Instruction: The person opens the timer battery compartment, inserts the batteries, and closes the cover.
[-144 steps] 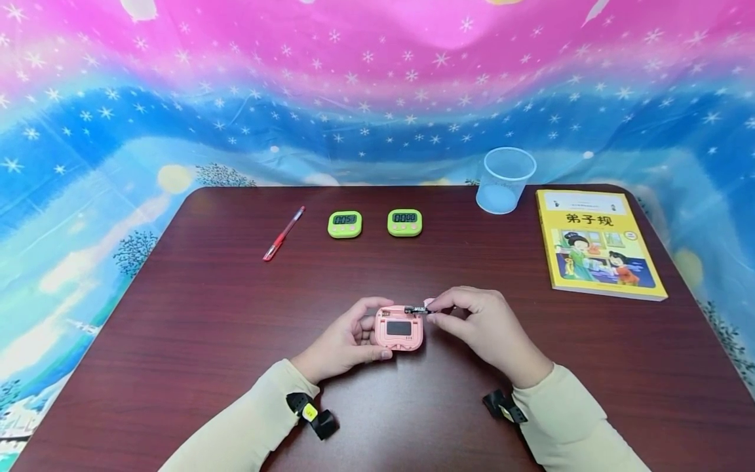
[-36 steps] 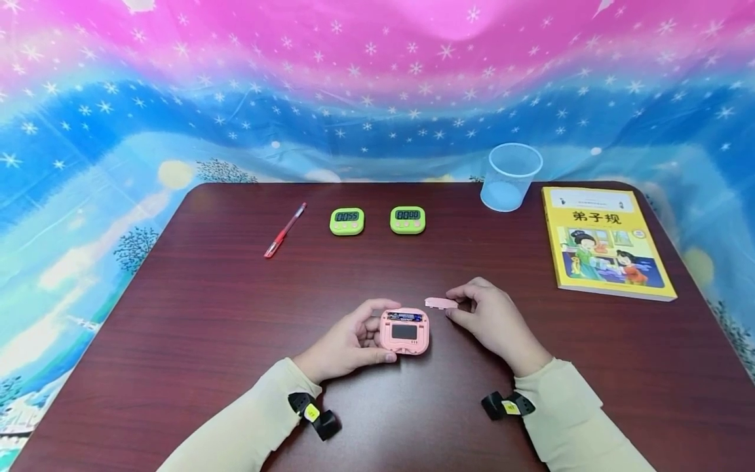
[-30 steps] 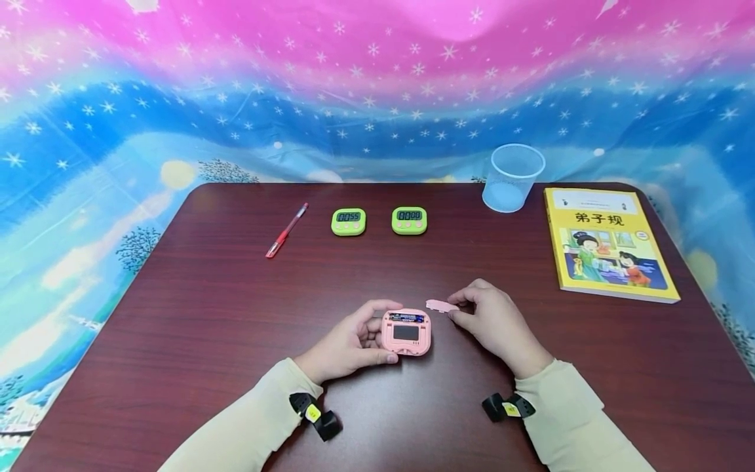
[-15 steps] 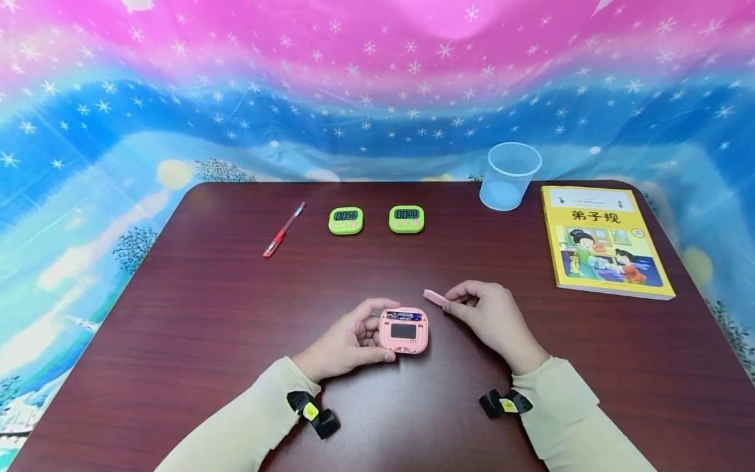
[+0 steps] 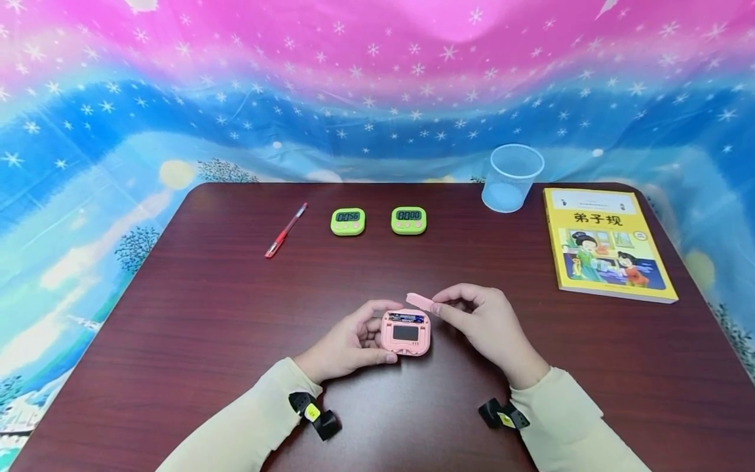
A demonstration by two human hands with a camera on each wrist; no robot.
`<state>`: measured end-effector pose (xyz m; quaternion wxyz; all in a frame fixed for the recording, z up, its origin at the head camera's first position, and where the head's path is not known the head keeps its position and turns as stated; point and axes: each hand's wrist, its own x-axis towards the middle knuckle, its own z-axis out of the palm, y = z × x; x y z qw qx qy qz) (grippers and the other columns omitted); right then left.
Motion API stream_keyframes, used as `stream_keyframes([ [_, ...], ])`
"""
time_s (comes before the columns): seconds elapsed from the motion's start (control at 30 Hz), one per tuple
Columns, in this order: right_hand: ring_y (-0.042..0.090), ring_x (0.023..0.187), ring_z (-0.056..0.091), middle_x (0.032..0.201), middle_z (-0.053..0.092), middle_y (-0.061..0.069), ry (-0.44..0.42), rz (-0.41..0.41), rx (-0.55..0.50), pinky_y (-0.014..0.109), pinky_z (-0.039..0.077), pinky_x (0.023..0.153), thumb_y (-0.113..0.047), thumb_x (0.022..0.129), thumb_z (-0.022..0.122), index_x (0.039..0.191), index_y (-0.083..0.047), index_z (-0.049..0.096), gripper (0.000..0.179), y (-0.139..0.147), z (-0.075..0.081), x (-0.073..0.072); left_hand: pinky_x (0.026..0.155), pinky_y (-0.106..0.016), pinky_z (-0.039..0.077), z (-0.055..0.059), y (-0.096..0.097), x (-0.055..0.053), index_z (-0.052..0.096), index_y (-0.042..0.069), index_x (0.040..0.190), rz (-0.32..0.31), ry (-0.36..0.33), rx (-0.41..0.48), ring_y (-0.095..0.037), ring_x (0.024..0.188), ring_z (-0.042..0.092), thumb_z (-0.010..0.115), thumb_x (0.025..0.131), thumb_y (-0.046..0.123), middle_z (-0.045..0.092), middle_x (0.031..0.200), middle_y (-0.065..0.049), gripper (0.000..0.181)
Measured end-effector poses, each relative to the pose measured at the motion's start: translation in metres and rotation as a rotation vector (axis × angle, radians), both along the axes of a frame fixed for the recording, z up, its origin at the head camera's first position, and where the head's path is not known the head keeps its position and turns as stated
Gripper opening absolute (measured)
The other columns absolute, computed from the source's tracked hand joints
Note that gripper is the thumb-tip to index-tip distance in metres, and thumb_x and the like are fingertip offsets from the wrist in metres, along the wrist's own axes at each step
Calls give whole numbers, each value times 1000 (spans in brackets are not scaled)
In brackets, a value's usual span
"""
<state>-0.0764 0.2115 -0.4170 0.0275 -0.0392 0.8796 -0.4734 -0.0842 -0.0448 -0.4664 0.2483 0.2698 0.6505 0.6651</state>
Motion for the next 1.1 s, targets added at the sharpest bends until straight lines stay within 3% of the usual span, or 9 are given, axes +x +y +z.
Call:
stream_keyframes([
  [0.23, 17, 77, 60, 88, 73, -4, 36, 45, -34, 25, 51, 62, -21, 89, 78, 98, -18, 77, 10, -7, 3, 5, 83, -32, 60, 0, 0, 0, 41, 14, 145, 1, -11, -13, -19, 91, 70, 75, 85, -7, 70, 116, -16, 72],
  [0.4, 12, 82, 61, 90, 71, -11, 85, 106, -14, 22, 50, 69, -18, 89, 79, 96, -22, 77, 8, -9, -3, 4, 81, -29, 60, 0, 0, 0, 41, 11, 144, -13, -5, -5, -15, 88, 69, 75, 85, -8, 70, 114, -18, 71],
  [0.63, 9, 95, 62, 96, 67, -13, 134, 174, -11, 23, 51, 84, -18, 87, 80, 93, -25, 76, 10, -12, -10, 2, 74, -30, 61, -2, -1, -2, 43, 13, 142, -43, 107, -31, -8, 80, 67, 78, 84, -2, 72, 107, -16, 69],
  [0.83, 8, 98, 64, 100, 71, -13, 87, 148, -49, 22, 50, 87, -21, 93, 74, 101, -24, 77, 9, -17, -12, 6, 74, -29, 61, -2, -1, -1, 41, 12, 144, -30, 101, -8, -9, 82, 66, 76, 85, -5, 71, 109, -18, 70],
  [1.0, 7, 97, 68, 109, 74, 0, 22, 91, -166, 19, 55, 82, -23, 97, 69, 117, -12, 74, 23, -24, -14, 9, 79, -31, 61, -3, 0, -1, 37, 11, 148, -7, 95, 9, -12, 91, 68, 72, 88, -7, 68, 120, -20, 72],
  [1.1, 5, 98, 67, 112, 74, 5, 14, 26, -183, 16, 53, 83, -25, 98, 68, 122, -9, 72, 29, -29, -18, 11, 82, -31, 61, -2, 1, -1, 33, 10, 152, -2, 81, 11, -16, 95, 68, 71, 89, -7, 65, 126, -20, 75],
])
